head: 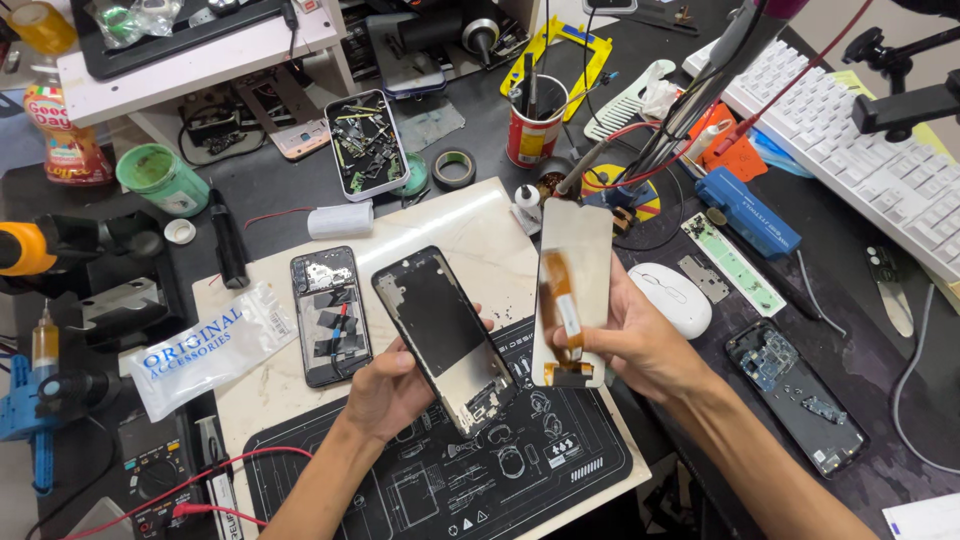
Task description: The person applies adhesive from a tube to the frame of a mobile phone, picks up a replacement screen, aligns it, and presses it into place on the device.
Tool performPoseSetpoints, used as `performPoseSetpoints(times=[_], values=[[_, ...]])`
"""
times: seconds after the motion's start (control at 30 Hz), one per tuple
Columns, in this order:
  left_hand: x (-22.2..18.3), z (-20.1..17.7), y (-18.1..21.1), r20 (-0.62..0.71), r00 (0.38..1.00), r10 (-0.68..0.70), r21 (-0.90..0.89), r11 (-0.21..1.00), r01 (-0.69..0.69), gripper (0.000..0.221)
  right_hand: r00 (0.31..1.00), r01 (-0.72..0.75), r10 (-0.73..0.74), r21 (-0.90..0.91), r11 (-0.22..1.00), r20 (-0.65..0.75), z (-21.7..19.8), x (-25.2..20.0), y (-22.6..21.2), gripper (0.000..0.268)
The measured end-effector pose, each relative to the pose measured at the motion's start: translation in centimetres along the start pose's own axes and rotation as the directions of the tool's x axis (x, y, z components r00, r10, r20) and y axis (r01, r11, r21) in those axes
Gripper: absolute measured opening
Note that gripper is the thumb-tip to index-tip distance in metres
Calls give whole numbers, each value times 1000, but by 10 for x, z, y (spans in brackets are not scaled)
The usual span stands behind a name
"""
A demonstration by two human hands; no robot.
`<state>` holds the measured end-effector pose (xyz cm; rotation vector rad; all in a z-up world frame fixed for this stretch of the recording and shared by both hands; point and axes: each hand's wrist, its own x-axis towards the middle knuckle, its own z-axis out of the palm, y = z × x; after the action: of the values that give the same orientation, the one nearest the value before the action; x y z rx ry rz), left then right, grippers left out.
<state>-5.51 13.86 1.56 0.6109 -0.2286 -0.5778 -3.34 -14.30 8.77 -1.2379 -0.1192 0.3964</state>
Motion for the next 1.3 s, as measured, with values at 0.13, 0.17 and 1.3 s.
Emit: performPoseSetpoints(times=[0.13,0.17,1.3], values=[[0,3,0,14,1000,2,-47,999,-1,92,996,-84,84,-1,996,1,-2,-2,2,109],[1,2,0,7,1000,-1,-51,999,1,92,997,-76,75,40,996,31,-2,-2,2,107],[10,11,-1,-282,916,-287,445,806,389,64,996,-79,78,19,997,51,-13,4,-4,107]])
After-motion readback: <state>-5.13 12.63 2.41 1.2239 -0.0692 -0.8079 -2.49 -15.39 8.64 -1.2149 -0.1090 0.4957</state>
